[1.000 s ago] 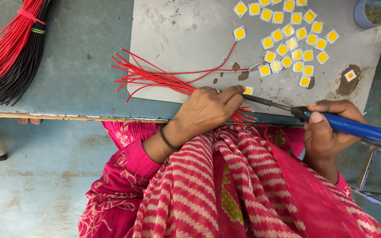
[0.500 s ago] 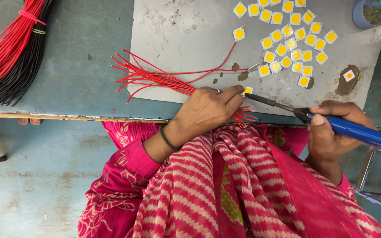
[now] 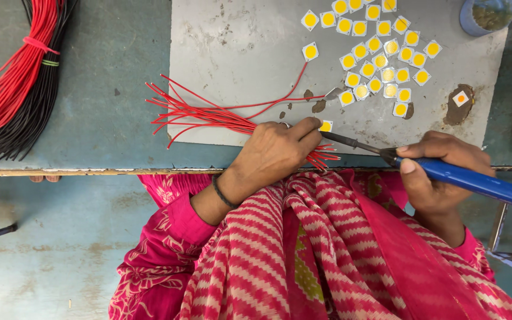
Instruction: The person sits at a workbench soldering red wires onto small yellow LED chips. They dip wire ends into a small bowl of paste, hold a wire against an LED chip, and touch it with a soldering iron, repeating the process for many chips and setting completed ones aside.
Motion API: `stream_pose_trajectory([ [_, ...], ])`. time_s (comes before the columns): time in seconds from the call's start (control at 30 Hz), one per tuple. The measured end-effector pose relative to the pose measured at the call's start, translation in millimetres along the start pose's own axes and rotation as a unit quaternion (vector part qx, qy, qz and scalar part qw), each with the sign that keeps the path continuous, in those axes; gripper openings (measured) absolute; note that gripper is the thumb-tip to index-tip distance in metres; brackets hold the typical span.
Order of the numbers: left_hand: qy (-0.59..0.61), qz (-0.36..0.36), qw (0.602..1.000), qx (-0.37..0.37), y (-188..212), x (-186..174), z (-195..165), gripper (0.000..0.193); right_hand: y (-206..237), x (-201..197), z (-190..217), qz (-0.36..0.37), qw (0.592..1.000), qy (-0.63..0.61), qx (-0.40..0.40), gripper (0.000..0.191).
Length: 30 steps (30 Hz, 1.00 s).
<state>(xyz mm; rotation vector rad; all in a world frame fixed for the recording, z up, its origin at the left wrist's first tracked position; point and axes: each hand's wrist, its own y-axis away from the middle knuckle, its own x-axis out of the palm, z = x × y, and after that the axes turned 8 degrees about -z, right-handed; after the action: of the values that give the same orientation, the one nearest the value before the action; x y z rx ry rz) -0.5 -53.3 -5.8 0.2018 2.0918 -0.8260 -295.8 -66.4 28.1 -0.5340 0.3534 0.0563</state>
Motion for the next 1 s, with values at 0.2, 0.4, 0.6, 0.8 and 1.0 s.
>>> stream_pose_trajectory([
  [0.2, -0.002, 0.01, 1.0, 0.002, -1.5, -0.6, -0.7, 0.016, -5.3, -0.6, 6.9, -0.016, 1.0, -0.009, 0.003, 0.031],
  [0.4, -0.01, 0.03, 1.0, 0.001, -6.0, -3.3, -2.5, 0.017, -9.0, 2.7, 8.5, 0.016, 1.0, 0.008, 0.001, 0.025],
  [0.6, -0.011, 0.037, 0.999, -0.012, -8.1, -3.6, -6.0, 0.017, -16.3, 5.1, 14.5, 0.049, 0.998, 0.029, -0.023, 0.02],
  [0.8, 0.0, 0.032, 0.999, -0.01, -7.5, -4.2, -5.5, 0.018, -14.8, 1.0, 7.1, 0.032, 0.998, 0.012, -0.043, 0.021],
  [1.0, 0.007, 0.034, 0.999, -0.01, -7.0, -4.6, -3.8, 0.018, -3.7, -17.5, -7.6, -0.025, 1.0, -0.005, -0.013, 0.031],
])
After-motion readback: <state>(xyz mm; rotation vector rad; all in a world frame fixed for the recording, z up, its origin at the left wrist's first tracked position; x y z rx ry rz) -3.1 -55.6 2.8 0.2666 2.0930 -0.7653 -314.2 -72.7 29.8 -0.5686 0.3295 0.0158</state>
